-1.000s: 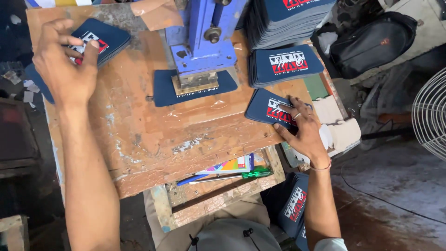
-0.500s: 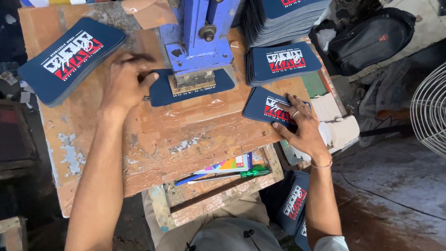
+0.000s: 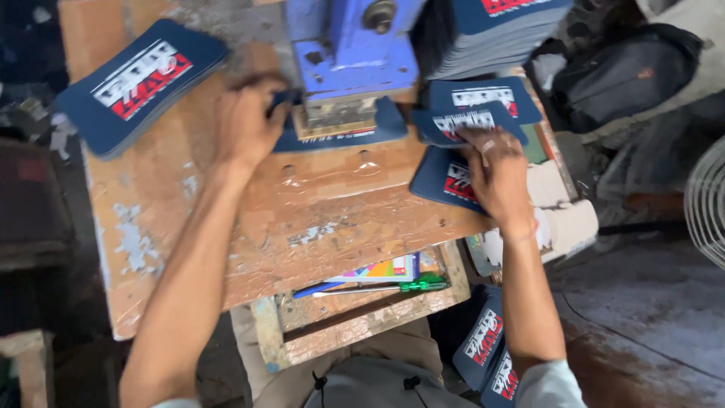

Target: Printing or heat-pressing graphics onto blue fabric panels for hats using a manual press.

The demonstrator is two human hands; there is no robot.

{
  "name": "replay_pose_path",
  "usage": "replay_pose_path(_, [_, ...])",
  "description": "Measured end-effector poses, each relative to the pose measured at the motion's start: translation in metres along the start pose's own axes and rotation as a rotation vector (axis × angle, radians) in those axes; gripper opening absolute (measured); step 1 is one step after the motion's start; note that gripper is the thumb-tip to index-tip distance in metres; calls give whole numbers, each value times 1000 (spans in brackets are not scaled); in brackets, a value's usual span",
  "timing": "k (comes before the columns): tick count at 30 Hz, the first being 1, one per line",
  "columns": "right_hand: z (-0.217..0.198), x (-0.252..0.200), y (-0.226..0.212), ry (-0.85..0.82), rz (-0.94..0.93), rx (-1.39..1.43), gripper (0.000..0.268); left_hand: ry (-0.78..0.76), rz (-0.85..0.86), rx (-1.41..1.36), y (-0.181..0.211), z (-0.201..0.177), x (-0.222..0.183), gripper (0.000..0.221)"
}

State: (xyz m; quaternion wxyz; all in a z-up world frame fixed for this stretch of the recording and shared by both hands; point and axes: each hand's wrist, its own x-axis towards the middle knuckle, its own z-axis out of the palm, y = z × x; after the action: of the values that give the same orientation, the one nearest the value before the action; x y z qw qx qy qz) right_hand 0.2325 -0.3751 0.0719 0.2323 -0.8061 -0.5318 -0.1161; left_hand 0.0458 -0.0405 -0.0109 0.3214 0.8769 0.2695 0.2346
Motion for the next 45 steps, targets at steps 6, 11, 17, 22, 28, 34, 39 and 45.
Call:
replay_pose_path(6, [62,-70,-95,-242,-234,122,43,464,260,116,-25,-30,6,18])
replay_pose_path(11, [63,-81,-142,-294,-230,86,73,589,103,78,-64,-87,-5,14])
replay_pose_path(17, [110,-16,-145,-382,-252,18,83,773,150,325,-64,-103,-17,30])
replay_pose_path(22, [141,26,-146,-305,-203,-82,84,457,255,189,-40,-77,-10,40])
replay_pose_path(28, [128,17,-149,-329,-188,-1,75,-231,125,-42,-36,-49,-8,50])
replay_pose_path(34, [122,17,-152,-289,-188,10,63,-307,27,-87,-36,-53,-7,59])
replay_pose_path(39, [102,10,-148,-259,-226,158,60,-316,6,-65,-35,-49,-11,69])
replay_pose_path(45, [113,3,-136,-217,-232,228,58,-302,55,0,-33,-47,-10,74])
